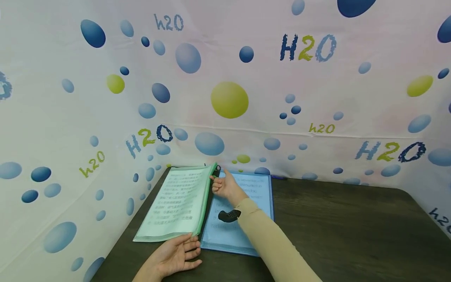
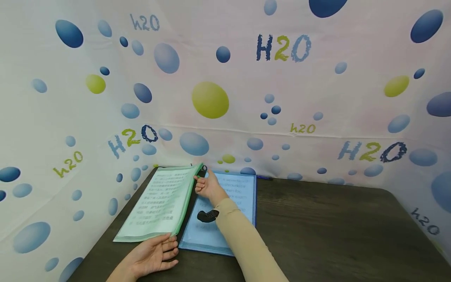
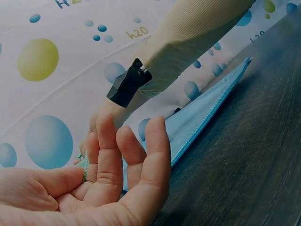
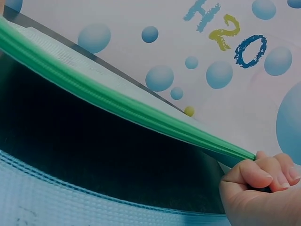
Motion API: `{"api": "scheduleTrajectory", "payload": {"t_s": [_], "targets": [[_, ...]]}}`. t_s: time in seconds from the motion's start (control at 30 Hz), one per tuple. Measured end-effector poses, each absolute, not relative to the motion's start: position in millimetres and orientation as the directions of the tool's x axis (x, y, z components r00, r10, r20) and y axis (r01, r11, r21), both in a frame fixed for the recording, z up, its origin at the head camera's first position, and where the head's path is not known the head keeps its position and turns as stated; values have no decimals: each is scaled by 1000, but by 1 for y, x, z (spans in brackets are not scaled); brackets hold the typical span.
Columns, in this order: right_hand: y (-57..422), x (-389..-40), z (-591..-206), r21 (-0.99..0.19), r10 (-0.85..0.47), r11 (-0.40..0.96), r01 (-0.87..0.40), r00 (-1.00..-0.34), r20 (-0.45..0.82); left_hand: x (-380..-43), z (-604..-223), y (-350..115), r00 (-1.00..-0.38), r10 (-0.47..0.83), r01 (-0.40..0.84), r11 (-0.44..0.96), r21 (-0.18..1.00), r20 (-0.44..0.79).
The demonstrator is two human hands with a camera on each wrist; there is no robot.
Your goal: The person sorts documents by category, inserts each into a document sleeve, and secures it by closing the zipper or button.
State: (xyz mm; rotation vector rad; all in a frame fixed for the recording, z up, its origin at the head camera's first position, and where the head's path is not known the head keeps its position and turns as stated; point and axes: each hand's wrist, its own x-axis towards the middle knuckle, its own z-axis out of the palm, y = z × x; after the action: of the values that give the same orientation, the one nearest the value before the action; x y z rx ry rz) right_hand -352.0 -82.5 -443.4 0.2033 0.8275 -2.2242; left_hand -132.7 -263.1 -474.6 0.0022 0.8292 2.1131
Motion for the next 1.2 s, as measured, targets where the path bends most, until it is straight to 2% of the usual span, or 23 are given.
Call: {"api": "scheduleTrajectory", "payload": {"t_s": [0.33,0.97,1.2], "targets": [[-86,-364,-441,-498,-595,-531,686,-720,-357,-134,-475,-262,-665,694,-688,-425,589,-276],[-85,-383,-441,-532,-563,-551,643,-757,-332,-132,-477,-260,-666,687,-694,-431,577,-289],[-83,-394,-442,-528,-563,-552,645,-756,-334,-131,-474,-262,-689,667,-666,-431,609,-282]]}}
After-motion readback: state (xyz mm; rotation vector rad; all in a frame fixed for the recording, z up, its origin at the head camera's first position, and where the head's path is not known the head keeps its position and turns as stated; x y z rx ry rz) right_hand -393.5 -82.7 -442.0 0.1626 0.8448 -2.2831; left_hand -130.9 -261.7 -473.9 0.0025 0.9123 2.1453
